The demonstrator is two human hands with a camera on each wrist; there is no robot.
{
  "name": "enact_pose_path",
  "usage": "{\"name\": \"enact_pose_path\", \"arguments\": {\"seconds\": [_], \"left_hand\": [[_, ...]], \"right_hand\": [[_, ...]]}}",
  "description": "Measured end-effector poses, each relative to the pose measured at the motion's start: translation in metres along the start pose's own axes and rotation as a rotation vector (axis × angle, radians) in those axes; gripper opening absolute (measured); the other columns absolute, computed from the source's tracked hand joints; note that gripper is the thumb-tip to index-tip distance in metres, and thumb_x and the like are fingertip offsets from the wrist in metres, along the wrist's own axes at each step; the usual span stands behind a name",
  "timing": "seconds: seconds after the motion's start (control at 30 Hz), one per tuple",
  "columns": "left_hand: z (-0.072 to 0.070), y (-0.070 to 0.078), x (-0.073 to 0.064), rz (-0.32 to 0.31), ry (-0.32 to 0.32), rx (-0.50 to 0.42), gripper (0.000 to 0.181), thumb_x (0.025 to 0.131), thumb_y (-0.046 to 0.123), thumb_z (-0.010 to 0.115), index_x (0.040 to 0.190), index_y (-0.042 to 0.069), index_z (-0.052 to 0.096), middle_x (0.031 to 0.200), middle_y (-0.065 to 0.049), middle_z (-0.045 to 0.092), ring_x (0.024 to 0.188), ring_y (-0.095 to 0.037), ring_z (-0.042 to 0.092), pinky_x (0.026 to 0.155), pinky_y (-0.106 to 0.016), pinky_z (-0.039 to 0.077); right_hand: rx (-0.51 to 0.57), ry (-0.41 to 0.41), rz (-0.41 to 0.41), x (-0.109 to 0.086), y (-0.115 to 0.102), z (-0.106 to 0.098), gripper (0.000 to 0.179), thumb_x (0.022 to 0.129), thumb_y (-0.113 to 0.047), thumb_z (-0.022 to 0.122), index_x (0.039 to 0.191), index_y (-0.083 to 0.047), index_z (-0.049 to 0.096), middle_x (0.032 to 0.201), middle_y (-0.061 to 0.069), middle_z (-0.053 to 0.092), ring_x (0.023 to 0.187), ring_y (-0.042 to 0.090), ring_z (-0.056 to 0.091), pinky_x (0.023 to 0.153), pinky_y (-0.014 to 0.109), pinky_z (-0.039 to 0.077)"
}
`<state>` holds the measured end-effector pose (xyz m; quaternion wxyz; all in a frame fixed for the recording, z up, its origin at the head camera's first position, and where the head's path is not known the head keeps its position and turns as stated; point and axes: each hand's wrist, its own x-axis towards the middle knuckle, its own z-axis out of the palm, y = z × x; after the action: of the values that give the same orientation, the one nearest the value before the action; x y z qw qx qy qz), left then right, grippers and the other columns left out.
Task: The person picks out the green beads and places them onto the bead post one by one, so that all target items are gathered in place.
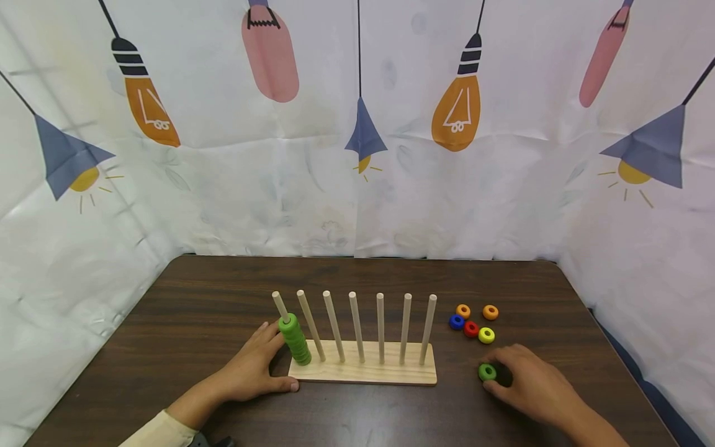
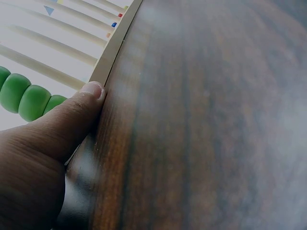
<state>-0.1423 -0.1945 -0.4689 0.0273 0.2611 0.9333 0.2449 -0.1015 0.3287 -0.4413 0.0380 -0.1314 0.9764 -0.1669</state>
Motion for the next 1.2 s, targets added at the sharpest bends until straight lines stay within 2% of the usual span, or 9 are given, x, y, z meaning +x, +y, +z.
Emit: {"name": "enact_pose_path", "arguments": {"seconds": [0.2, 0.37, 0.47, 0.77, 1.07, 1.2], "left_hand": [[-0.001, 0.001, 0.000, -0.010, -0.009, -0.006, 0.088, 0.078, 0.074, 0.074, 0.145, 0.019, 0.055, 0.159, -0.017, 0.035, 0.151, -0.041, 0.024, 0.121, -0.065, 0.015], [-0.002, 0.001, 0.000, -0.009, -0.006, -0.005, 0.089, 0.078, 0.073, 0.074, 0.145, 0.018, 0.055, 0.159, -0.017, 0.035, 0.151, -0.041, 0.024, 0.120, -0.065, 0.015], [-0.001, 0.000, 0.001, -0.001, 0.002, 0.004, 0.088, 0.078, 0.073, 0.074, 0.144, 0.018, 0.055, 0.158, -0.017, 0.036, 0.151, -0.041, 0.025, 0.121, -0.065, 0.016], [0.000, -0.001, 0.000, -0.007, 0.001, 0.001, 0.090, 0.078, 0.075, 0.073, 0.145, 0.018, 0.055, 0.159, -0.017, 0.036, 0.151, -0.041, 0.025, 0.121, -0.065, 0.016], [0.000, 0.000, 0.000, -0.007, -0.002, 0.004, 0.089, 0.078, 0.074, 0.074, 0.144, 0.019, 0.055, 0.159, -0.017, 0.036, 0.151, -0.041, 0.025, 0.121, -0.064, 0.016], [-0.001, 0.000, 0.000, -0.007, -0.003, -0.001, 0.089, 0.078, 0.075, 0.073, 0.145, 0.019, 0.055, 0.159, -0.016, 0.036, 0.151, -0.041, 0.024, 0.120, -0.065, 0.015]], "right_hand": [[-0.008, 0.073, -0.013, 0.007, -0.011, -0.004, 0.038, 0.081, -0.035, 0.088, 0.114, -0.026, 0.072, 0.107, -0.004, 0.066, 0.093, 0.016, 0.065, 0.067, 0.038, 0.058], [-0.026, 0.204, -0.096, 0.012, -0.022, -0.011, 0.038, 0.079, -0.028, 0.090, 0.111, -0.020, 0.072, 0.102, -0.007, 0.065, 0.089, 0.014, 0.065, 0.063, 0.031, 0.055], [-0.020, 0.250, -0.136, 0.015, -0.028, -0.016, 0.039, 0.079, -0.025, 0.091, 0.113, -0.019, 0.072, 0.104, -0.007, 0.065, 0.089, 0.015, 0.065, 0.062, 0.029, 0.054], [-0.013, 0.284, -0.196, 0.019, -0.039, -0.030, 0.043, 0.079, -0.023, 0.090, 0.118, -0.023, 0.072, 0.115, 0.000, 0.067, 0.091, 0.016, 0.064, 0.057, 0.027, 0.049], [-0.051, 0.328, -0.224, 0.021, -0.048, -0.043, 0.042, 0.078, -0.023, 0.090, 0.116, -0.026, 0.073, 0.108, -0.008, 0.066, 0.091, 0.017, 0.065, 0.062, 0.034, 0.054], [-0.055, 0.354, -0.238, 0.021, -0.052, -0.050, 0.040, 0.079, -0.022, 0.089, 0.114, -0.030, 0.072, 0.106, -0.015, 0.063, 0.090, 0.009, 0.061, 0.065, 0.034, 0.055]]}}
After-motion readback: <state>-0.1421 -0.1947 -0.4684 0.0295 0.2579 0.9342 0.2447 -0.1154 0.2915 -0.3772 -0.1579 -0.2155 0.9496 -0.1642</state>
